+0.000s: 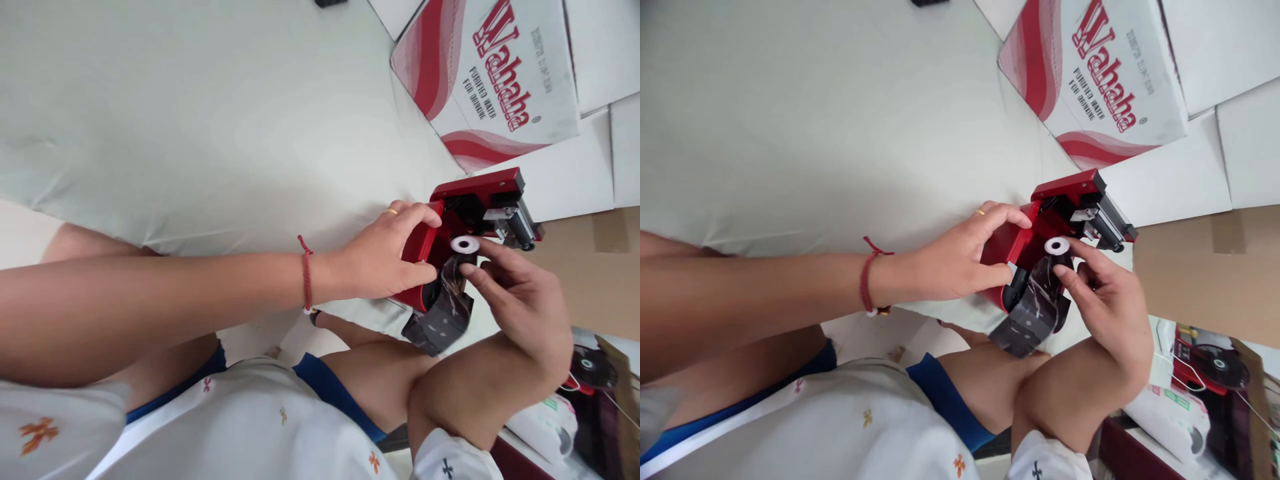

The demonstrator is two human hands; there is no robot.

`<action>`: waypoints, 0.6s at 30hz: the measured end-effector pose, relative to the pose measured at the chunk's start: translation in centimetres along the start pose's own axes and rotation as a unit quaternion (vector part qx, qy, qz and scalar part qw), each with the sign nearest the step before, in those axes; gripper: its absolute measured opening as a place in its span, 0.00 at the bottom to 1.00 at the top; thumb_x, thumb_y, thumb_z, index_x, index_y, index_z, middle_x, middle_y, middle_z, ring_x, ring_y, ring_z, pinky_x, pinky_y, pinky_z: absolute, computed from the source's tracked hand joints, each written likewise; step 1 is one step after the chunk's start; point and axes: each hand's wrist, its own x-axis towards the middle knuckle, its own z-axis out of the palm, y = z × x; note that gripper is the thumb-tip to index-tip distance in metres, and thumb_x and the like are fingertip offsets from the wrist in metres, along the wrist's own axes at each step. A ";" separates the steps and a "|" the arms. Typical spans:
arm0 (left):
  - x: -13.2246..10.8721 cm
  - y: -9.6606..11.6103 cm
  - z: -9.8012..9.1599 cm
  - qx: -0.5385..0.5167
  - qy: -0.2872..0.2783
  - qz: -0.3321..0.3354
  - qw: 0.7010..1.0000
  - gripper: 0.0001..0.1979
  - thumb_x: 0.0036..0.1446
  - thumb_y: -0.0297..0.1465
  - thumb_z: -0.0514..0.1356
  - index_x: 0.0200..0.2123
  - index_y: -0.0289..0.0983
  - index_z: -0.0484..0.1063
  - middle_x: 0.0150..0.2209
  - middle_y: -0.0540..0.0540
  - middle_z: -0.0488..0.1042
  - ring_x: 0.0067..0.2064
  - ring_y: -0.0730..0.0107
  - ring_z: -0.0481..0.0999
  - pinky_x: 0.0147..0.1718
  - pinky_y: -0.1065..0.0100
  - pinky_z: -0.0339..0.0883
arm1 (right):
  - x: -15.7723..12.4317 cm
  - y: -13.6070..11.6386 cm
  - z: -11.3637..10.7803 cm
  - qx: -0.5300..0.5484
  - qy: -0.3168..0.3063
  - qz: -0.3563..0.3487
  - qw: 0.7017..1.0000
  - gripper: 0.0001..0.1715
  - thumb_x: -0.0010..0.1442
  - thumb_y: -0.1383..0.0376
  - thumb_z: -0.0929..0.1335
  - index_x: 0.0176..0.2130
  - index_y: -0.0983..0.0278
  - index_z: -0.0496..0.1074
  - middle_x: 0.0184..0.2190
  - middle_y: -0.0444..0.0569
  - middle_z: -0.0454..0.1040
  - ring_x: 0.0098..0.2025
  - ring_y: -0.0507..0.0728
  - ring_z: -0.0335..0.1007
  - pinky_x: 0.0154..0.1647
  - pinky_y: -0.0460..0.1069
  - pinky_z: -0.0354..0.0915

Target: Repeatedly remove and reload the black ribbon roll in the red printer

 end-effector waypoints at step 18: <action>-2.1 -1.0 0.5 0.326 -0.059 0.380 0.863 0.17 0.67 0.22 0.59 0.49 0.44 0.84 0.64 0.42 0.81 0.77 0.52 0.66 0.78 0.38 0.53 | 0.6 -3.9 0.9 0.003 0.025 -0.003 1.000 0.19 0.71 0.51 0.69 0.52 0.54 0.85 0.45 0.51 0.86 0.43 0.65 0.83 0.45 0.59 0.77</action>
